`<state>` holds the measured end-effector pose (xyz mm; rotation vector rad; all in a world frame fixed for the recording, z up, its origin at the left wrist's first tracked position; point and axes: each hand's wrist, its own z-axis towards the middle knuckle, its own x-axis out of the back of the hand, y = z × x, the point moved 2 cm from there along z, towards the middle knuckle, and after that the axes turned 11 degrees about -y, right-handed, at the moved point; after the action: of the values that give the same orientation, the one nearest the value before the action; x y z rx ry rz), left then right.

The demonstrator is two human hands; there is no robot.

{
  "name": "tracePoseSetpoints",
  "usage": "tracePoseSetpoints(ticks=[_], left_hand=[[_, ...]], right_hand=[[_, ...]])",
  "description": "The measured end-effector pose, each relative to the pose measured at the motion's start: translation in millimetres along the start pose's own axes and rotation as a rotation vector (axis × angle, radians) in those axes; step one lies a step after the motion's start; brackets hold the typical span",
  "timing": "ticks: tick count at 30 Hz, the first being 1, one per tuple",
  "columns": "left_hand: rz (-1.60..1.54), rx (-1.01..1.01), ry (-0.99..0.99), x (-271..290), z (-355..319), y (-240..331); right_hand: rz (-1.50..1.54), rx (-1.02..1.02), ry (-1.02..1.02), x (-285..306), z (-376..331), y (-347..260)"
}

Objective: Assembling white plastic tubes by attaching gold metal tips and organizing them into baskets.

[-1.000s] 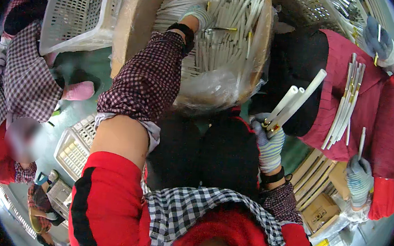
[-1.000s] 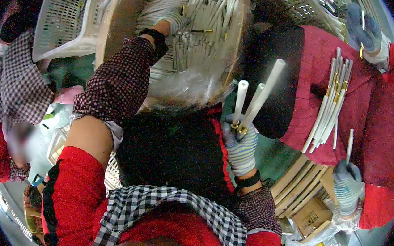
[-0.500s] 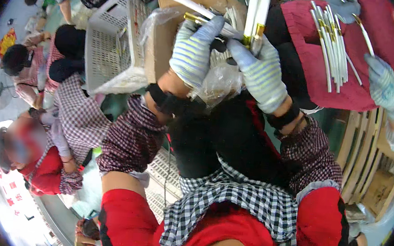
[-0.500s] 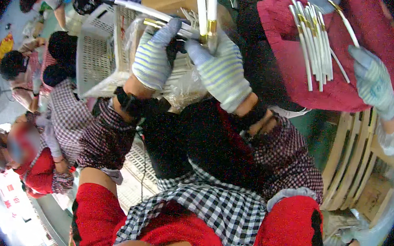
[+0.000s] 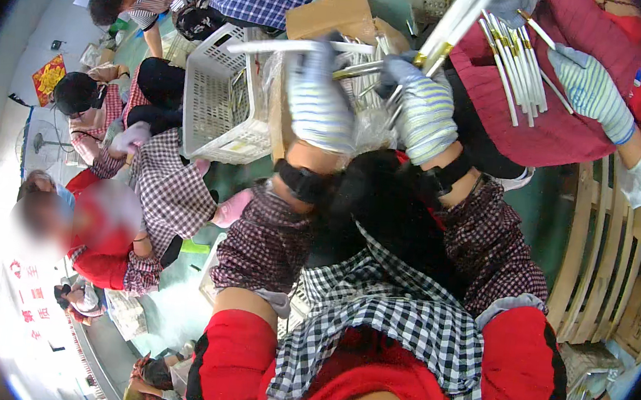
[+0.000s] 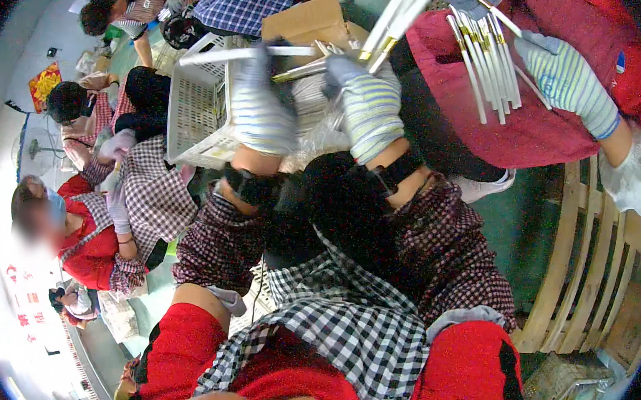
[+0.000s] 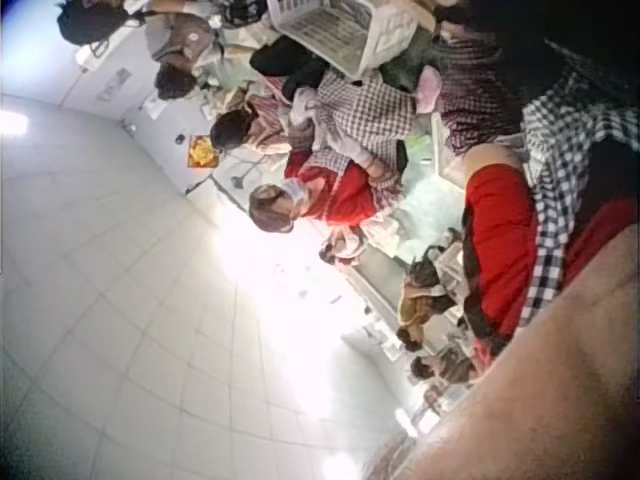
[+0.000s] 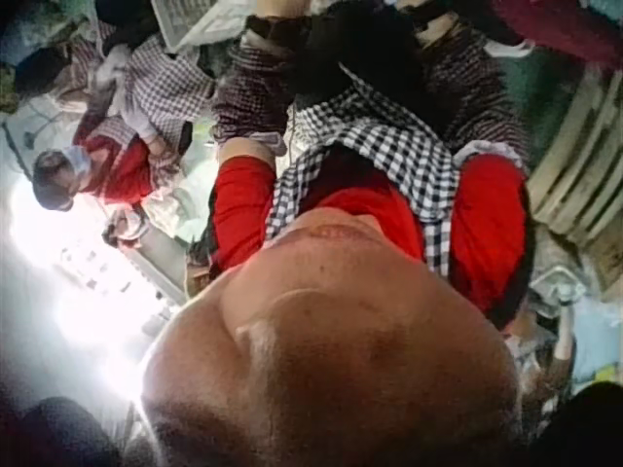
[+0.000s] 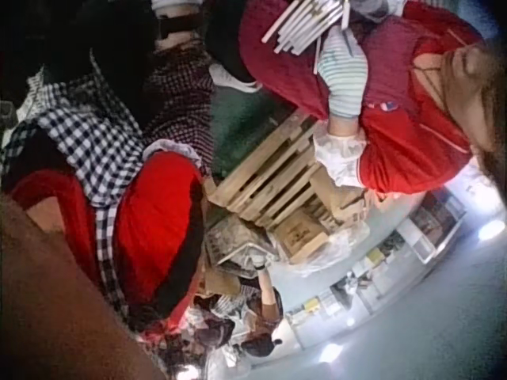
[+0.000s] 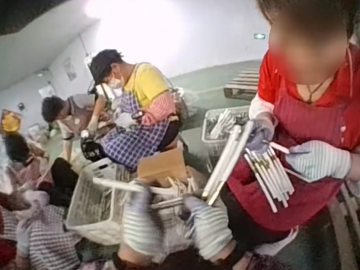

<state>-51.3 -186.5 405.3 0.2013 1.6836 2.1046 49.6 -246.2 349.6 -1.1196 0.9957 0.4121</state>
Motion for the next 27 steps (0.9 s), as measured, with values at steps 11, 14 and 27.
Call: tracePoseSetpoints(ticks=[11, 14, 27], left_hand=[[1.013, -0.087, -0.445, 106.7, -67.6, 76.4], [0.953, 0.036, -0.330, 121.6, -86.5, 71.5], [0.987, 0.378, -0.622, 166.3, -104.3, 72.9]], right_hand=[[-0.305, 0.039, -0.187, -8.3, -39.2, -50.0], [-0.421, -0.054, -0.233, -15.1, -46.1, -40.7], [-1.204, 0.187, -0.790, -29.9, -46.0, 5.2]])
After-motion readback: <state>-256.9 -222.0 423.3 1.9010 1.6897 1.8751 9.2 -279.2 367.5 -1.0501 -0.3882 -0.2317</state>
